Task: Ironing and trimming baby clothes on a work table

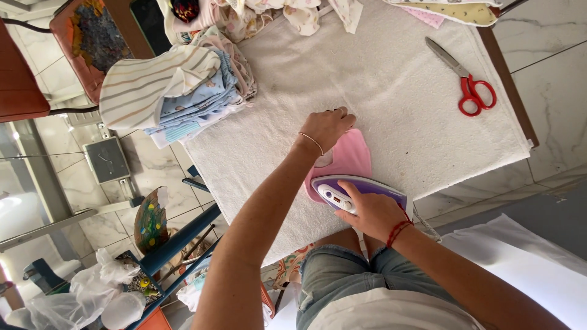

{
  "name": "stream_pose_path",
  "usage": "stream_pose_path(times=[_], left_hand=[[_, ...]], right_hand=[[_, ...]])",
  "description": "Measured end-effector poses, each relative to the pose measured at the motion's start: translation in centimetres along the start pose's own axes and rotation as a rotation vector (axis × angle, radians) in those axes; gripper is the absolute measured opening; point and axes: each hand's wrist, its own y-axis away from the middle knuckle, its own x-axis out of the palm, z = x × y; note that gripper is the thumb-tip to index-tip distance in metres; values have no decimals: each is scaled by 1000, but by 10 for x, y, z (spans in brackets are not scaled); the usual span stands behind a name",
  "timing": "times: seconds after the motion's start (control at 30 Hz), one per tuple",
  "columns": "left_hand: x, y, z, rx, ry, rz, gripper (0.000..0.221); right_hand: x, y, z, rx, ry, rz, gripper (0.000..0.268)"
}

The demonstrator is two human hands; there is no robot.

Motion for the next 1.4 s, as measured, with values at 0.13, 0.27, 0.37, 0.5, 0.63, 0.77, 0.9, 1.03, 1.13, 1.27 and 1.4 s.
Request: stream_pose_path(times=[0.13, 0.27, 0.37, 0.5, 0.63, 0.77, 0.9, 1.03, 1.13, 1.27, 1.4], left_hand=[[5, 4, 7, -49, 26, -100, 16], [-17, 7, 16, -159, 204, -106, 16], [-17, 8, 23, -269, 417, -107, 15], [-37, 7, 19, -404, 574, -107, 19], [-12, 12, 45, -556, 557, -242, 19], [-35, 37, 31, -864, 562, 8, 38], [-56, 52, 1, -920, 687, 86, 55], [-23, 50, -3, -1009, 733, -220, 34], [-44, 52, -18, -1035, 780, -453, 20], [-40, 61, -25, -987, 637, -658, 18], [-18, 75, -38, -794, 214, -569, 4]], right_hand=[[-6, 9, -7, -11, 22, -23, 58], [-16, 10, -29, 157, -48, -117, 57], [-22, -4, -25, 317, -168, -170, 63], [-39, -36, 5, 338, -427, -265, 60], [-55, -32, 18, 271, -421, -275, 64], [-52, 7, 10, 369, -319, -149, 67], [-38, 18, -10, 451, -219, -99, 68], [-28, -20, -32, 339, -143, -121, 65], [-44, -38, -11, 333, -157, -105, 64], [-63, -72, -2, 258, -100, -175, 59], [-83, -50, 1, 257, -75, -176, 60]])
